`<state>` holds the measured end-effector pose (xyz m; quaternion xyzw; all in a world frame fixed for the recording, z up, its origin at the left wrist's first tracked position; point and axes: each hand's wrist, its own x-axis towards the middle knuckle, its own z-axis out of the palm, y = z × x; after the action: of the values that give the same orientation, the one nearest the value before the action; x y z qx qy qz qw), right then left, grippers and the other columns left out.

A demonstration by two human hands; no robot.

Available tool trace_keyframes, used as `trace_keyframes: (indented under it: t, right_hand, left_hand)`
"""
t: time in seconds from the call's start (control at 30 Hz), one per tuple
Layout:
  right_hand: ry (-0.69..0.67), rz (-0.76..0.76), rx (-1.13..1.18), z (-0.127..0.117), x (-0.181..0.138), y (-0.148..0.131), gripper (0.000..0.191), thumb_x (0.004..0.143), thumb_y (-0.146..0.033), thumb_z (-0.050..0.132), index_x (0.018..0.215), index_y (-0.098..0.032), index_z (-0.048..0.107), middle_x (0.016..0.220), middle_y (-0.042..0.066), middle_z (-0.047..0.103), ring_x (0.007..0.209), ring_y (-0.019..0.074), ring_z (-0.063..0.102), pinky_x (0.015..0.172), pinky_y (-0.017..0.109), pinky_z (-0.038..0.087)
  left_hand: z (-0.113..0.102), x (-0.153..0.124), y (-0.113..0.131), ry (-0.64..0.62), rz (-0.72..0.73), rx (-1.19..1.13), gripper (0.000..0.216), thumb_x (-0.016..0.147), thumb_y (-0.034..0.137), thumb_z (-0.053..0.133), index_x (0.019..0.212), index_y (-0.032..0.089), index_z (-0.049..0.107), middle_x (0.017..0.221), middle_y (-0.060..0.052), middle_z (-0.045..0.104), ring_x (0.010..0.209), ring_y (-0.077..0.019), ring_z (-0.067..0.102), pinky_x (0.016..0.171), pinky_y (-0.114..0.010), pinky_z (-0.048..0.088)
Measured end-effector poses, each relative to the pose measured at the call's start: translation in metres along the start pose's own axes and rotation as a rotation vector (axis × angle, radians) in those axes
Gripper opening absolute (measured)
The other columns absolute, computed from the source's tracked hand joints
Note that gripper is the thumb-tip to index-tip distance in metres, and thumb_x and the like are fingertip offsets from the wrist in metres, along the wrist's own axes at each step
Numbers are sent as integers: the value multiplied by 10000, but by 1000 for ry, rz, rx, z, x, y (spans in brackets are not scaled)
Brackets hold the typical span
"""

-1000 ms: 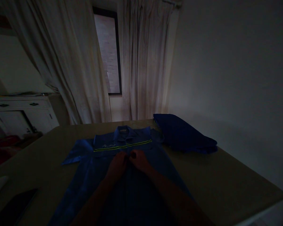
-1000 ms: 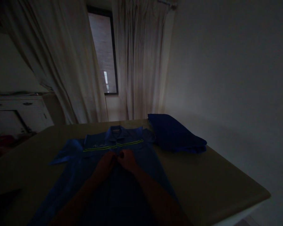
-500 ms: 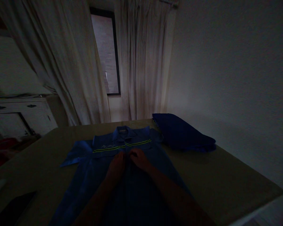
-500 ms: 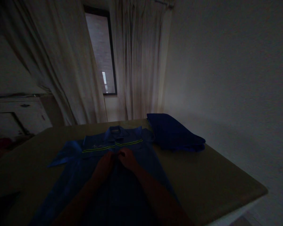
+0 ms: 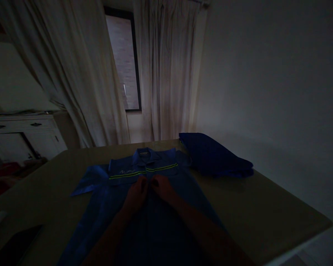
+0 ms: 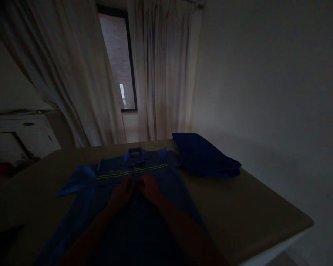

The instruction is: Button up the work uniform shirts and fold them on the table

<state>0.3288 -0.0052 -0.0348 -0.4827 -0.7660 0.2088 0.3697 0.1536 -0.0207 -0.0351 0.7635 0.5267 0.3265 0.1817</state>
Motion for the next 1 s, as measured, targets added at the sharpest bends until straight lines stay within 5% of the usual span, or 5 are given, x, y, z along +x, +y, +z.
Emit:
trace_keyframes:
  t: [0.37,0.6,0.8,1.0]
  right_hand:
    - [14,71,22,-2,2,-4,35,811,-182,728,844,-196,730,886,26,731,832,177,656,750,254,463]
    - [2,179,141,1,6,-1,62,823,-139,673,846,-183,710,870,19,722,832,162,651,738,244,464]
    - [-40,197,176,2,6,1,62,821,-175,682,854,-180,735,837,18,738,790,171,662,693,244,468]
    - [-29,202,145,-2,6,-5,75,838,-189,676,850,-177,750,828,21,746,795,176,667,711,249,469]
  left_hand:
    - [-4,12,-13,-17,-88,-217,176,803,286,553,947,207,616,908,-35,739,856,-220,703,789,-338,536]
    - [-9,5,7,-92,82,166,201,881,173,519,1038,219,637,1061,-57,707,1030,-217,634,909,-332,454]
    - [-9,1,15,-75,106,490,114,948,213,491,952,212,605,991,-74,676,980,-239,617,839,-335,438]
    - [-7,2,5,-59,144,307,102,969,241,488,971,225,589,999,-49,651,960,-206,611,839,-310,442]
